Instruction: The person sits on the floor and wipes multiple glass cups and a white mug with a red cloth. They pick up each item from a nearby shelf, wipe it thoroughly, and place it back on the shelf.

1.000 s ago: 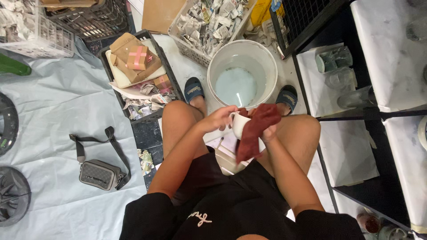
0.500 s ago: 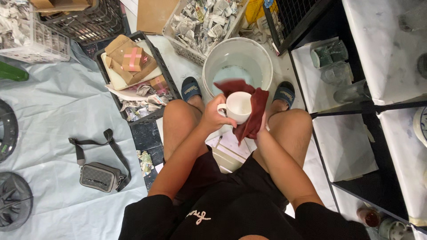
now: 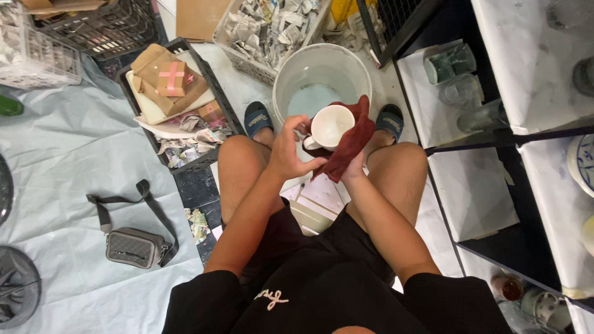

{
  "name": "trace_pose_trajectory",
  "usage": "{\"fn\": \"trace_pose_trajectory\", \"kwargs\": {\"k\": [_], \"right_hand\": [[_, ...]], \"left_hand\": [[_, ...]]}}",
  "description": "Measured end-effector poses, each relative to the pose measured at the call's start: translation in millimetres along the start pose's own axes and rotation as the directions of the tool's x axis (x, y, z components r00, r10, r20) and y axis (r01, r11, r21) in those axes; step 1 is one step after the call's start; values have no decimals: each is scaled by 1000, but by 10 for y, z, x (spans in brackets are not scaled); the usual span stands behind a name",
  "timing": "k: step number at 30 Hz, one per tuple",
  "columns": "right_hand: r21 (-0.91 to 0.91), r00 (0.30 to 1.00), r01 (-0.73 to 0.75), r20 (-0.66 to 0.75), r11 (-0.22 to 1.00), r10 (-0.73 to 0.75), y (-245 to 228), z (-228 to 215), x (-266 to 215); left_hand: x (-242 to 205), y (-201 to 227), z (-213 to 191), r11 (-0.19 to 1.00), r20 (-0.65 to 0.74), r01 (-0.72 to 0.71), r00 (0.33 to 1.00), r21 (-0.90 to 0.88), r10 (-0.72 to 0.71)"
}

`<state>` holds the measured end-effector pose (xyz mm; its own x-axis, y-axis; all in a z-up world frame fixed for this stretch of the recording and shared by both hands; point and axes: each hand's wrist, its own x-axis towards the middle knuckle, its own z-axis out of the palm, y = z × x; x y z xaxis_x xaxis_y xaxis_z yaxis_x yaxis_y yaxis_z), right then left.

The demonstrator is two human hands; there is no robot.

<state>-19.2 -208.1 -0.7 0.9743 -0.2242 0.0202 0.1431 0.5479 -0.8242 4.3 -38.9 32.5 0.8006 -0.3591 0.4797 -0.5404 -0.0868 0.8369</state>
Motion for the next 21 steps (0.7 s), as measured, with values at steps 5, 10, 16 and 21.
{"fn": "trace_pose_trajectory", "kwargs": {"k": [5, 10, 16, 21], "right_hand": [[-594, 905, 424, 296, 684, -305, 19, -181, 51], [-30, 972, -86, 219, 996, 90, 64, -348, 1], [-157, 973, 93, 223, 983, -56, 61, -248, -88], [-298, 950, 136, 311, 945, -39, -106, -123, -68]], "left_hand": [[80, 155, -31, 977, 85, -139, 988, 159, 127], [84, 140, -40, 997, 142, -11, 990, 82, -1], [-172, -174, 103, 954, 108, 285, 955, -91, -275], [-387, -729, 167, 723, 297, 485, 874, -492, -384]]}}
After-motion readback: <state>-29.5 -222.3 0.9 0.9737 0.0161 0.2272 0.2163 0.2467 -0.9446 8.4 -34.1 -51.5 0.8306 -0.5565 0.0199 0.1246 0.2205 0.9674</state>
